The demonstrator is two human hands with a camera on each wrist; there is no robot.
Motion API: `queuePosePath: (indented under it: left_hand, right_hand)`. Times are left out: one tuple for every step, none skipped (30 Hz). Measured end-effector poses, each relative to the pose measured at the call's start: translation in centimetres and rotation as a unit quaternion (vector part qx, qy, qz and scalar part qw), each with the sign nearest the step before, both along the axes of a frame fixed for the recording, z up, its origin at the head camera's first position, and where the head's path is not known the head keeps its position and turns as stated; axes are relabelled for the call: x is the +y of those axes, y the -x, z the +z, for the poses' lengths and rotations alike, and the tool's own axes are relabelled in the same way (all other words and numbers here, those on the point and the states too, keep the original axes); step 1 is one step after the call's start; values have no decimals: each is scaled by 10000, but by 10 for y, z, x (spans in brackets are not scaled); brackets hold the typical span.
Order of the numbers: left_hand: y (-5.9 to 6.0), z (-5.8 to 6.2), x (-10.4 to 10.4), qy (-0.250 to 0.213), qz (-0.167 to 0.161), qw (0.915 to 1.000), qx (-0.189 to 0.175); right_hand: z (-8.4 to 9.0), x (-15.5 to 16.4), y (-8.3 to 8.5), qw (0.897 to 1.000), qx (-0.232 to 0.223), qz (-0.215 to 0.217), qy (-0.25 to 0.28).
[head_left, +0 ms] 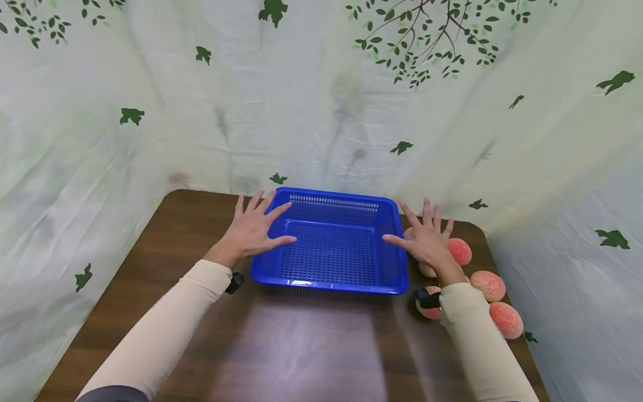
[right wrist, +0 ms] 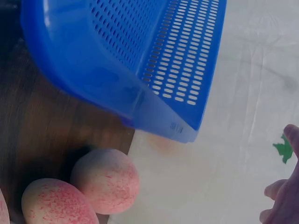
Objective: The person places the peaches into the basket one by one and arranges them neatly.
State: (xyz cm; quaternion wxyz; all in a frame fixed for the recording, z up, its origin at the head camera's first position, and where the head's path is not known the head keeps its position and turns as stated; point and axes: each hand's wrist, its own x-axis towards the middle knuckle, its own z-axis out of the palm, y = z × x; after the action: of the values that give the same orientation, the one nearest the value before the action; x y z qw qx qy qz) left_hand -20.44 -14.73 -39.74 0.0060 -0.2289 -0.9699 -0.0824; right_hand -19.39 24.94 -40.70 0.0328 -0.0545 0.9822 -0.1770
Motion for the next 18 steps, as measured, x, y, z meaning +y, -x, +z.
queuePosePath:
  left_hand:
    - [-1, 1, 0, -3, -16, 10000, -7]
    - [-2, 1, 0, 13, -27, 10000, 2]
    - [-4, 1, 0, 16, -41, 10000, 11]
    - [-4, 1, 1, 33, -64, 10000, 32]
    - [-4, 1, 2, 46, -78, 9999, 64]
    - [-5, 0, 3, 60, -94, 9999, 91]
    - [-5, 0, 4, 80, -100, 9999, 104]
    - [-6, -1, 5, 83, -117, 9998, 131]
    - [-6, -1, 5, 79, -134, 9998, 152]
    - [-7, -1, 6, 80, -152, 9997, 177]
    - [-8, -2, 6, 74, -169, 9996, 196]
    - [-9, -2, 6, 33, -181, 9996, 204]
    - [-10, -2, 7, -19, -184, 9996, 216]
    - [-11, -2, 8, -71, -185, 9995, 235]
    - [-12, -2, 8, -124, -181, 9995, 246]
    - [-13, -3, 8, -187, -177, 9994, 231]
    - [-15, -4, 9, -255, -172, 9993, 227]
    - [-16, -5, 9, -324, -166, 9991, 229]
  right_hand:
    - [0, 1, -1, 10000, 20, -14, 3]
    - [-1, 2, -1, 10000, 44, -24, -13]
    - [-1, 3, -2, 10000, 62, -23, -1]
    - [-2, 5, -3, 10000, 74, -34, 4]
    - [-3, 7, -4, 10000, 90, -42, 6]
    - [-3, 8, -5, 9999, 104, -44, 29]
    - [-4, 10, -5, 9999, 122, -46, 44]
    - [-5, 11, -6, 9999, 135, -48, 64]
    - [-6, 13, -6, 9999, 145, -53, 68]
    - [-7, 15, -7, 9998, 159, -66, 73]
    - [-7, 17, -7, 9998, 171, -72, 83]
    - [-8, 19, -8, 9997, 189, -79, 107]
    - [-8, 21, -8, 9997, 203, -104, 120]
    - [-9, 24, -9, 9996, 227, -126, 146]
    - [-9, 27, -10, 9995, 251, -153, 137]
    - [-9, 30, -11, 9993, 279, -177, 156]
    - [-9, 34, -13, 9992, 297, -208, 157]
    - [-9, 38, -15, 9990, 317, -255, 181]
